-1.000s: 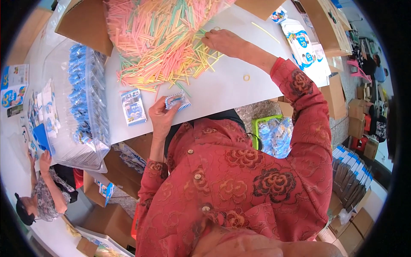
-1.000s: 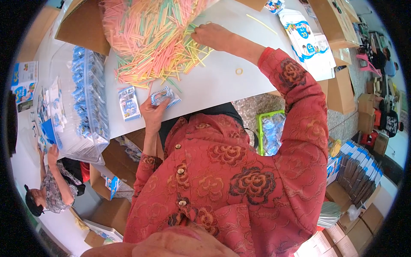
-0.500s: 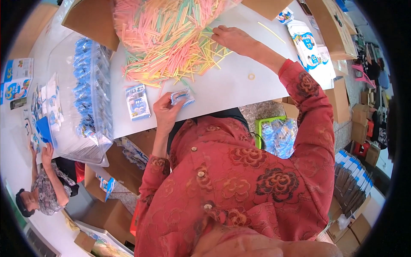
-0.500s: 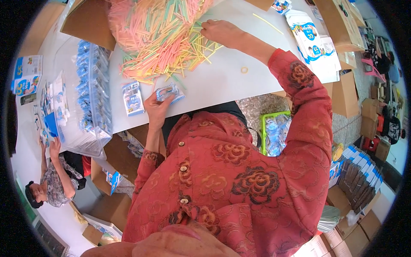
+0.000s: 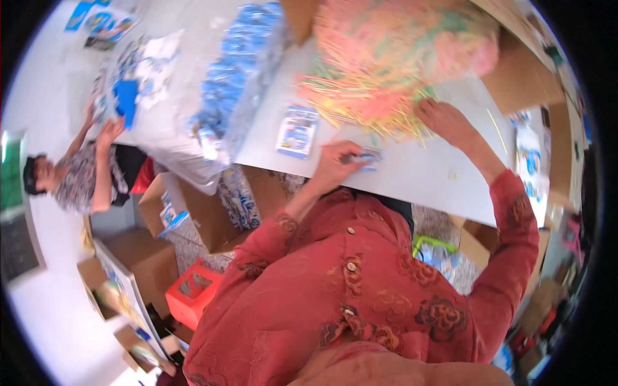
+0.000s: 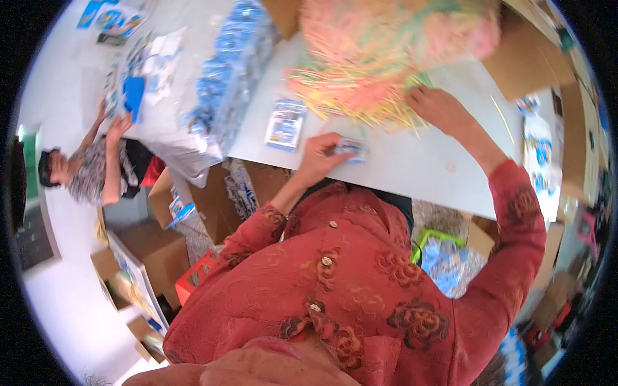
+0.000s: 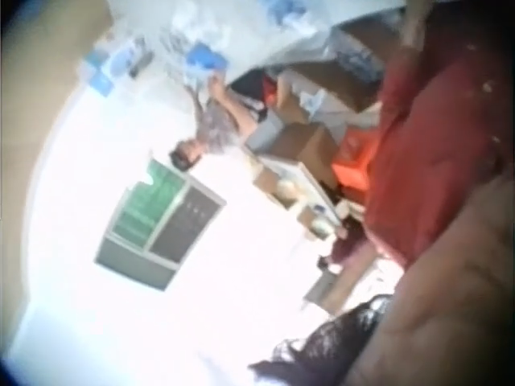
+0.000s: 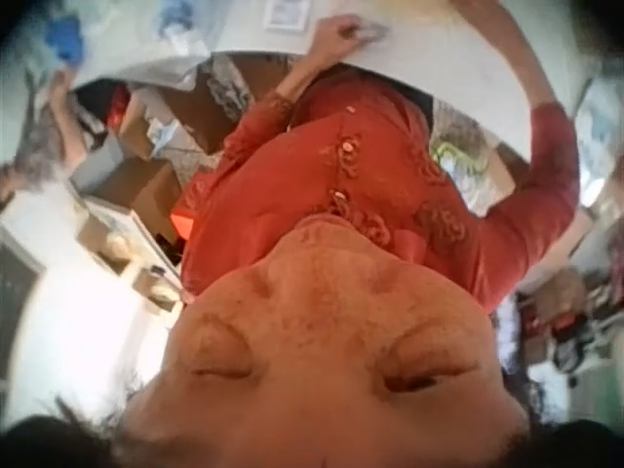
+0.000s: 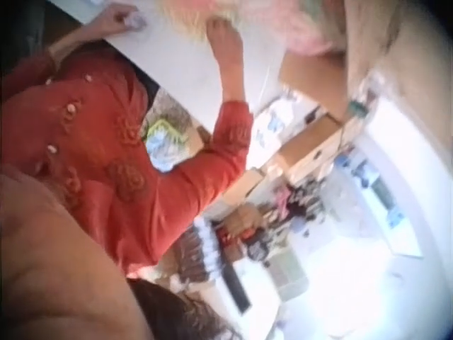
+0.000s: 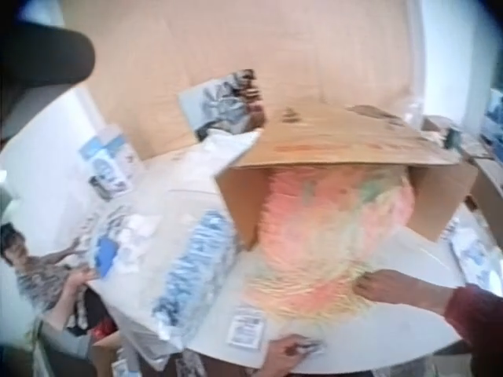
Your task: The recorder is counting out and packaging colorful rubber bands into small plastic bags at a workstation.
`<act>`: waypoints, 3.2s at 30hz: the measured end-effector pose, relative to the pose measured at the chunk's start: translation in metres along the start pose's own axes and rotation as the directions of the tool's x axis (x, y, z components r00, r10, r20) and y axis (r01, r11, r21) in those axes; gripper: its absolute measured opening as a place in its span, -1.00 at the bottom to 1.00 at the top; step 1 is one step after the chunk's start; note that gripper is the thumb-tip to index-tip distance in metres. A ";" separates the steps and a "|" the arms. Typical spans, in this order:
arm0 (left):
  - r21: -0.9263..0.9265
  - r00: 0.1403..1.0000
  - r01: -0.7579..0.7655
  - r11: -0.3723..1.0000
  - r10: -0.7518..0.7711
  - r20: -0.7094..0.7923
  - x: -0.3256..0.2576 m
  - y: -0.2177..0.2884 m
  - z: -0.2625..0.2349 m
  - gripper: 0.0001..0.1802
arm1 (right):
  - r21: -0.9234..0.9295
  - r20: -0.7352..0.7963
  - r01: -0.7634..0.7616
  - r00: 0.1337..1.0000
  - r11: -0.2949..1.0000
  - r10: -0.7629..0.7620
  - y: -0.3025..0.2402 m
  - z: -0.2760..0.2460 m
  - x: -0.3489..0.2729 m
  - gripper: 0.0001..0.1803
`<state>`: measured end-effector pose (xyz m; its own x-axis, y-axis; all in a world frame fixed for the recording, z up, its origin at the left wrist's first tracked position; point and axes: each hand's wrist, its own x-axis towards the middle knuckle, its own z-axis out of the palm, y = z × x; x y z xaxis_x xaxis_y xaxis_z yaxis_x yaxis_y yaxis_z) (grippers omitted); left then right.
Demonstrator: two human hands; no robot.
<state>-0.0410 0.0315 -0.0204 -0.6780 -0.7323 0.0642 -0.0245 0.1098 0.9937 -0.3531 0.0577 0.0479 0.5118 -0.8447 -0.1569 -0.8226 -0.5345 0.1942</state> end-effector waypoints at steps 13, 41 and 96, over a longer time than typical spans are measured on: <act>-0.169 1.000 0.001 0.986 -0.004 -0.013 0.000 0.006 -0.003 -0.84 | -0.017 -0.161 -0.033 0.986 0.999 0.030 -0.008 0.018 0.013 -0.67; -0.073 0.999 -0.039 0.997 0.037 -0.033 0.003 0.014 0.000 -0.78 | 0.945 0.032 -0.285 0.573 0.163 0.819 0.035 0.066 -0.034 -0.93; -0.053 0.985 0.042 0.998 -0.051 -0.165 0.013 0.031 0.015 -0.87 | 0.647 -0.699 0.169 0.521 0.744 0.490 -0.085 -0.080 0.016 -0.72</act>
<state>-0.0622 0.0354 0.0097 -0.5456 -0.8376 0.0282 -0.0143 0.0429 0.9990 -0.2553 0.0872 0.1067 0.0370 -0.7223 0.6906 -0.6859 -0.5209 -0.5081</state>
